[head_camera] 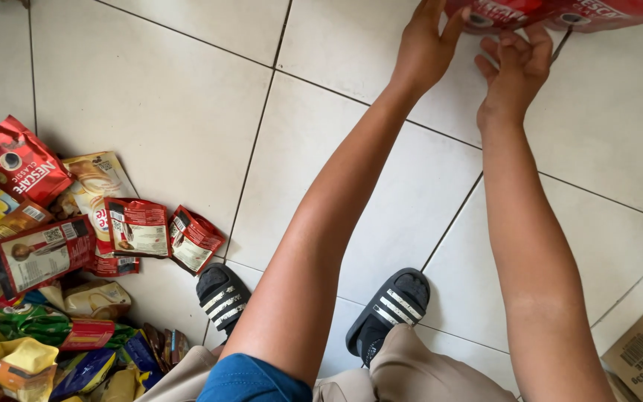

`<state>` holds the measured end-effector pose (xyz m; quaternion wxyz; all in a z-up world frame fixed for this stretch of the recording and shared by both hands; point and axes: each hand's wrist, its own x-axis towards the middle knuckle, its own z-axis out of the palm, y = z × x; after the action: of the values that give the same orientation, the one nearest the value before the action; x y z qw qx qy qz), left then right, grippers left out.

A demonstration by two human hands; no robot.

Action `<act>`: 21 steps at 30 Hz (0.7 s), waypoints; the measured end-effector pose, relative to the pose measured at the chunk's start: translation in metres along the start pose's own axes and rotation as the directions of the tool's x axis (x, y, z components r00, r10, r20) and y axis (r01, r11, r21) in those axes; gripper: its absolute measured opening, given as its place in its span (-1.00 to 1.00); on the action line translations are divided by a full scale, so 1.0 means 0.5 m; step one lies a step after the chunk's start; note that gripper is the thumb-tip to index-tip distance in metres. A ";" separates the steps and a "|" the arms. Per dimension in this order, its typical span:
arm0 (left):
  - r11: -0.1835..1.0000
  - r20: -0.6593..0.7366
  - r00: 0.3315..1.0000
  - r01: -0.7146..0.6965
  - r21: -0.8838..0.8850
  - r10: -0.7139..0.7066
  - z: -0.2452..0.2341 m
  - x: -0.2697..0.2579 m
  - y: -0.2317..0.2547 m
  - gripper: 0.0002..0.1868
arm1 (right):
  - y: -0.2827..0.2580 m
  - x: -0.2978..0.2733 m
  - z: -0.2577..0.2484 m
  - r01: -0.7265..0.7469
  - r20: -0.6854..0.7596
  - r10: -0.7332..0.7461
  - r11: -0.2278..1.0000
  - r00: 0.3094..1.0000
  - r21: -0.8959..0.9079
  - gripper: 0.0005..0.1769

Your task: The person sits on a tiled floor and sorts a large pile of packaged food items. They pick up individual packets of coffee and creamer, separating them from the main pile and arranging them into neat rows on the floor.

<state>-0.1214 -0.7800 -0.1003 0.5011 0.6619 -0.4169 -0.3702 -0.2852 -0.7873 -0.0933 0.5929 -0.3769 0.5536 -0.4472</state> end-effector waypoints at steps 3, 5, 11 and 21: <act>0.992 0.008 0.999 0.047 -0.121 -0.046 0.036 0.013 -0.035 -0.68 | 0.014 0.024 -0.004 0.007 0.002 -0.007 0.999 1.000 0.051 -0.59; 0.977 -0.024 0.998 0.046 -0.207 -0.052 0.042 0.011 -0.023 -0.67 | 0.012 0.023 0.001 0.018 0.017 -0.019 0.998 1.000 0.059 -0.55; 0.943 -0.116 0.990 0.042 -0.331 -0.084 0.083 0.008 -0.038 -0.79 | 0.027 0.019 0.014 0.008 0.060 -0.018 0.985 0.998 0.170 -0.45; 0.934 0.142 0.975 0.206 -0.293 -0.171 0.116 0.031 -0.043 -0.61 | 0.031 0.058 0.014 0.052 0.119 -0.093 0.948 0.989 0.315 -0.54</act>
<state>-0.1644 -0.8117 -0.1351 0.5349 0.5911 -0.3170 -0.5137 -0.2771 -0.8103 -0.1167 0.6633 -0.3279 0.4216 -0.5242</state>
